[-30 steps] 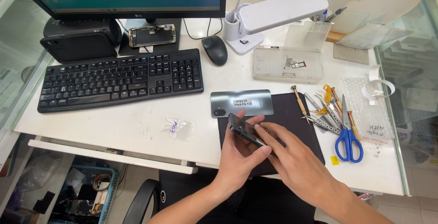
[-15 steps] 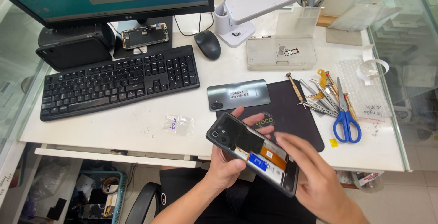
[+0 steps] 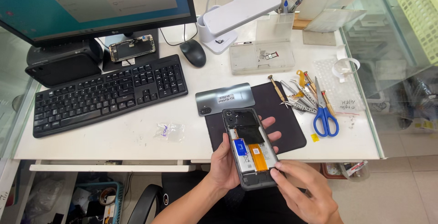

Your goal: The person reassembles a smartphone by connecting ribbon cables, placing the battery, and securing the back cover with screws. They use tweezers and a screwdriver to manipulate small components and fasteners on a workbench.

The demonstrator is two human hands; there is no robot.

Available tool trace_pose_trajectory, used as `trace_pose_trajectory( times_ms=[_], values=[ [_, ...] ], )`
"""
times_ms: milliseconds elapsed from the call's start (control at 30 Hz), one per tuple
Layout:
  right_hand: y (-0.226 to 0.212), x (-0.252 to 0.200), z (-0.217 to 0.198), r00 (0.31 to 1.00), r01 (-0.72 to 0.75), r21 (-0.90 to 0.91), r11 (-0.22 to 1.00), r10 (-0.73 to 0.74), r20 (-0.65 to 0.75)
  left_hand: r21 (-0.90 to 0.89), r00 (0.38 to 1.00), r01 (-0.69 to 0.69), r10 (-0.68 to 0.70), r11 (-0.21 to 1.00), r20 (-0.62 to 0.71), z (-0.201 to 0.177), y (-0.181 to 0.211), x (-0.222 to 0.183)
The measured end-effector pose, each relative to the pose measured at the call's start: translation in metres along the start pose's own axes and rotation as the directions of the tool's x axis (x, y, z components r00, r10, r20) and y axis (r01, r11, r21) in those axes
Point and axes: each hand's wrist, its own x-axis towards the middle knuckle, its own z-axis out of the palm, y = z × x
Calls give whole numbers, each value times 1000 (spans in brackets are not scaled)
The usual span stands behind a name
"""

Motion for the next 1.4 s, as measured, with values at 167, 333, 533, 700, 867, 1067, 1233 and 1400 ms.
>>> trace_pose_trajectory(
  times_ms=[167,333,533,700,867,1067,1233,1400],
  values=[
    [12,15,-7,1000,-23,-3,1000,23,-13,-50,999,18,-20,999,-37,4,2,13],
    [34,18,1,997,-65,89,994,68,-29,-37,999,-24,23,999,-31,-1,5,32],
    [67,20,11,997,-60,221,973,50,50,-86,997,-61,56,994,-55,-9,13,45],
    [89,30,26,995,80,215,973,-89,33,-218,994,-75,56,973,-92,-4,17,55],
    [100,47,28,985,158,245,957,-171,29,-247,995,-85,69,965,-73,3,24,73],
    [113,66,32,960,260,220,940,-277,49,-254,996,-54,35,966,-79,5,32,78],
    [126,96,24,985,116,269,956,-146,94,-26,998,50,-51,998,-35,-14,56,85],
    [139,131,44,802,-597,436,673,499,328,277,992,94,-66,956,-108,-43,64,104]
  ],
)
